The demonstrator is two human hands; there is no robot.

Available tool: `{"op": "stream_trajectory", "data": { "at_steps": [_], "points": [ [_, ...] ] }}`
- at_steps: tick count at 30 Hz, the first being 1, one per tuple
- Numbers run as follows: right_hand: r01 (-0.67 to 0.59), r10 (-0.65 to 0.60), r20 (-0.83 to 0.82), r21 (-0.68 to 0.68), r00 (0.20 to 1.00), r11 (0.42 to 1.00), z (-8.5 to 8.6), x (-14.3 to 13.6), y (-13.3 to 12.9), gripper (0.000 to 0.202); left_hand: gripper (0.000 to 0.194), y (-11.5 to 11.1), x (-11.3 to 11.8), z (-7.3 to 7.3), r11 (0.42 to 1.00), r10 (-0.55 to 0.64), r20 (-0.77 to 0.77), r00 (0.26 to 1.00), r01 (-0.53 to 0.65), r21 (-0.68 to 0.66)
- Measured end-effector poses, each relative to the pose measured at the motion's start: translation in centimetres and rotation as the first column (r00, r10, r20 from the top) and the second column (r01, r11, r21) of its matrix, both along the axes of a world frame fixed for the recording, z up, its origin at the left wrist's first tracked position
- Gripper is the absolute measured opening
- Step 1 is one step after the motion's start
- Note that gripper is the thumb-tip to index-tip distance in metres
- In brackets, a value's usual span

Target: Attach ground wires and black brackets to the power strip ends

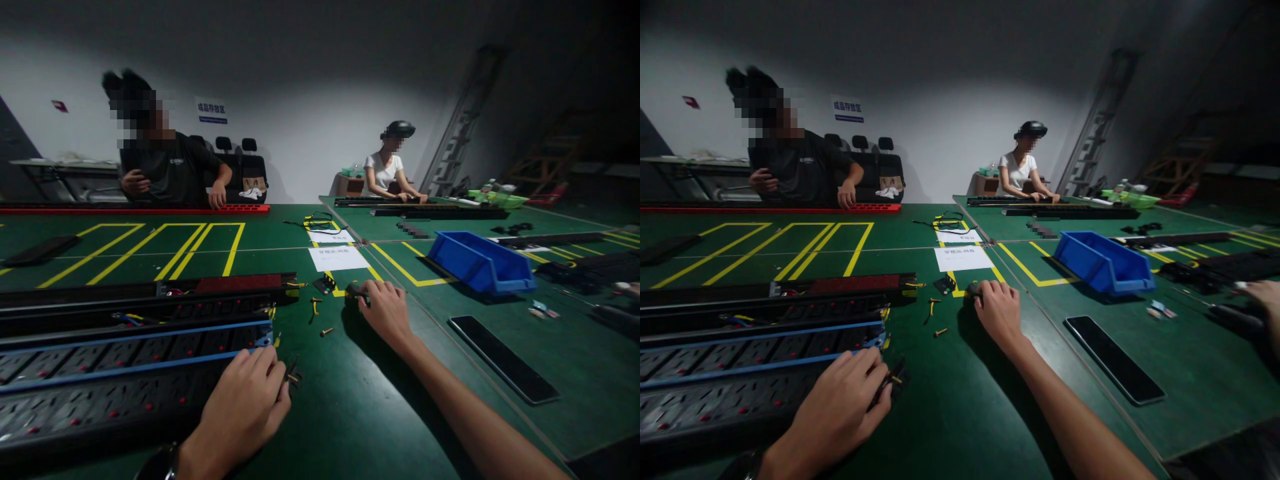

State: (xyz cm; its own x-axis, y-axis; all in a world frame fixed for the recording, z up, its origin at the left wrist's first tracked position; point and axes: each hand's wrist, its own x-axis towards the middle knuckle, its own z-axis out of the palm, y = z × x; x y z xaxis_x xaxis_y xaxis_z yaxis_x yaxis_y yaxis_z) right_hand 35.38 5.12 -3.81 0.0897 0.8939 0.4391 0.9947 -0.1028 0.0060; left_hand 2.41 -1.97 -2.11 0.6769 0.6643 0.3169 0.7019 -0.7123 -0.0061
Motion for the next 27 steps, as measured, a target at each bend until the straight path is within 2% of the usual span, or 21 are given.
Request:
{"op": "stream_trajectory", "data": {
  "at_steps": [4,8,12,15,19,23,25,27],
  "points": [
    [-0.013,0.016,0.025,-0.095,1.0,0.995,0.6,-1.0,-0.6,0.018,0.021,0.0,-0.1,-0.1,1.0,-0.001,0.001,1.0,0.001,0.006],
    [0.032,-0.026,0.027,-0.236,0.999,0.971,0.4,-1.7,-0.6,0.026,0.022,0.0,-0.1,-0.2,1.0,-0.015,0.018,1.0,0.015,0.005],
    [0.055,-0.026,0.1,-0.3,0.995,0.952,0.0,-1.7,-0.4,0.035,0.022,-0.1,0.0,0.1,1.0,-0.012,0.019,1.0,0.012,-0.01],
    [0.011,0.018,0.099,-0.283,0.995,0.959,-0.2,-1.6,-0.3,0.032,0.022,-0.1,0.0,0.2,1.0,-0.013,0.007,1.0,0.013,-0.012],
    [-0.003,0.017,0.059,-0.236,0.998,0.972,-0.4,-1.6,-0.3,0.027,0.022,0.0,0.0,0.3,1.0,-0.018,0.009,1.0,0.018,-0.002],
    [-0.046,0.05,0.045,-0.098,0.998,0.994,-0.5,-1.5,-0.2,0.023,0.021,0.1,0.1,0.2,1.0,-0.016,0.005,1.0,0.016,-0.005],
    [-0.05,0.051,0.061,-0.017,0.997,0.999,-0.5,-1.3,0.1,0.029,0.021,0.1,0.0,0.1,1.0,-0.019,0.003,1.0,0.019,-0.01],
    [-0.044,0.044,0.069,0.0,0.997,0.999,-0.6,-1.0,0.3,0.039,0.021,0.1,0.0,0.0,1.0,-0.015,0.009,1.0,0.015,-0.01]
  ]
}}
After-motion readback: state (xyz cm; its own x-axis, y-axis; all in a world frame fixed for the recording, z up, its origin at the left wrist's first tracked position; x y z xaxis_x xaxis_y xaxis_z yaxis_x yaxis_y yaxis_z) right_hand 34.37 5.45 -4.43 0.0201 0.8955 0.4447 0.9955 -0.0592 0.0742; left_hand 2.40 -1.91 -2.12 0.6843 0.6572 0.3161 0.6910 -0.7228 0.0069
